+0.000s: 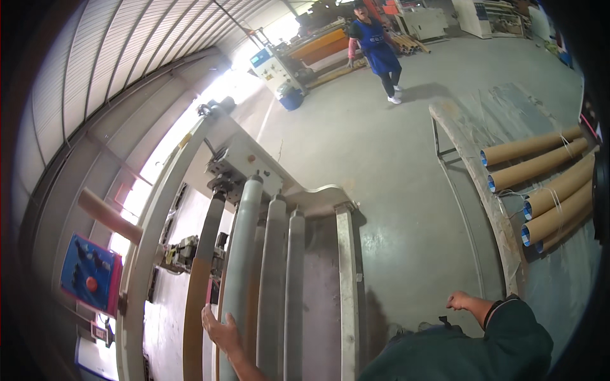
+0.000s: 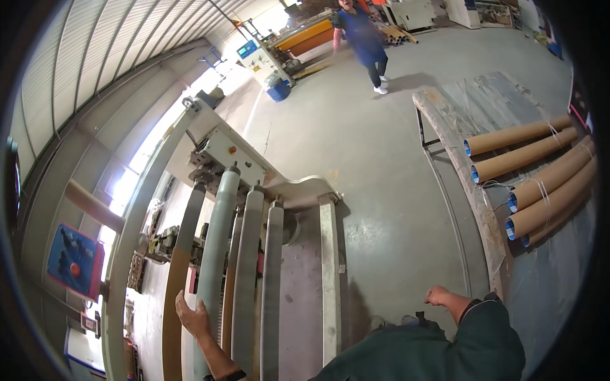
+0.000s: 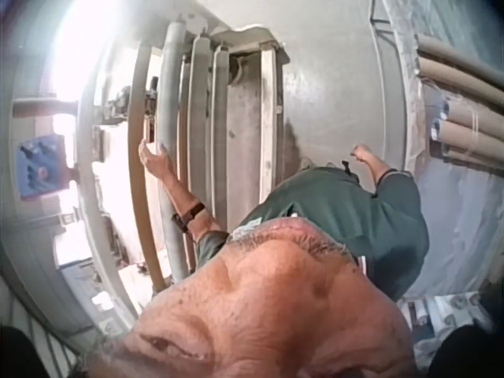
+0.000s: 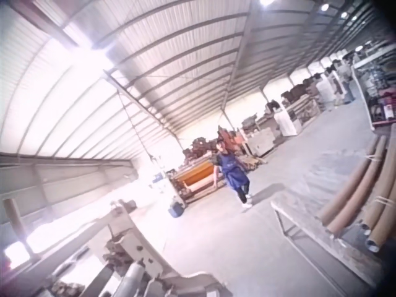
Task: Operating an industrial winder by interacting with the control screen and manually loading cardboard cores onto the machine rollers.
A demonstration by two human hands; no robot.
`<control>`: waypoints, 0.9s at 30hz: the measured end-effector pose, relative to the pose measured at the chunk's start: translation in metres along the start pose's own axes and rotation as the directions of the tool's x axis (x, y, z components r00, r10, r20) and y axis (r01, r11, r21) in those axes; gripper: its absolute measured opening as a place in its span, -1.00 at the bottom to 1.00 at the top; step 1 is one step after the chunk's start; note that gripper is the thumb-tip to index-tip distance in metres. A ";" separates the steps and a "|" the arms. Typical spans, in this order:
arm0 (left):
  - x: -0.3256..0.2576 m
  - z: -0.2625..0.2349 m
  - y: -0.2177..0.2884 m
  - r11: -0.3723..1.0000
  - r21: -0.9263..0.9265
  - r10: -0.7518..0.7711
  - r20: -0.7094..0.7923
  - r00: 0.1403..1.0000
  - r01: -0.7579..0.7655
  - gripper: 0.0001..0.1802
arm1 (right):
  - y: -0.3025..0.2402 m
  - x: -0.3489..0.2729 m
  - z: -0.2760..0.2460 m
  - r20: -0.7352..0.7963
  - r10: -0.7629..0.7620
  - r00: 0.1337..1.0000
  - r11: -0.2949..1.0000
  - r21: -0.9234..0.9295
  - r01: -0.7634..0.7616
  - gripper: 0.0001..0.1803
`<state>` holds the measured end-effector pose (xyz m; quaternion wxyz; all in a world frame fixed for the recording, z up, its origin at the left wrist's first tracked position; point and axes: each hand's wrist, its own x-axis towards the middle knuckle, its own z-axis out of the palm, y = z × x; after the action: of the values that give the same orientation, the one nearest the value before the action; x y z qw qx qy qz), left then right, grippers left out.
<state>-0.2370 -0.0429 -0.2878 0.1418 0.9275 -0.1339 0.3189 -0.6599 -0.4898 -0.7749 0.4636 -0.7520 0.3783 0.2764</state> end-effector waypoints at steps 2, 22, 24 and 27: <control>0.027 0.019 0.001 1.000 0.016 0.002 0.031 1.000 -0.002 -0.29 | -0.004 0.013 0.004 0.020 0.023 1.000 0.999 0.036 -0.024 -0.68; 0.088 0.122 0.011 0.951 0.104 -0.301 0.102 0.948 0.291 -0.31 | -0.722 0.031 -0.375 -0.164 -0.963 0.215 0.255 -0.283 0.925 -0.34; 0.090 0.116 0.010 0.923 0.181 -0.351 0.040 0.935 0.339 -0.36 | -0.693 0.121 -0.361 0.098 -0.870 0.483 0.384 -0.480 0.789 -0.37; 0.114 0.129 0.037 0.842 0.107 -0.530 -0.009 0.848 0.528 -0.42 | -0.596 0.224 -0.340 0.227 -0.741 0.632 0.479 -0.482 0.734 -0.39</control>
<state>-0.0918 -0.1402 -0.3067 0.1737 0.9379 0.1425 0.2644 -0.0197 -0.6990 -0.5136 0.3063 -0.9390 -0.0711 0.1393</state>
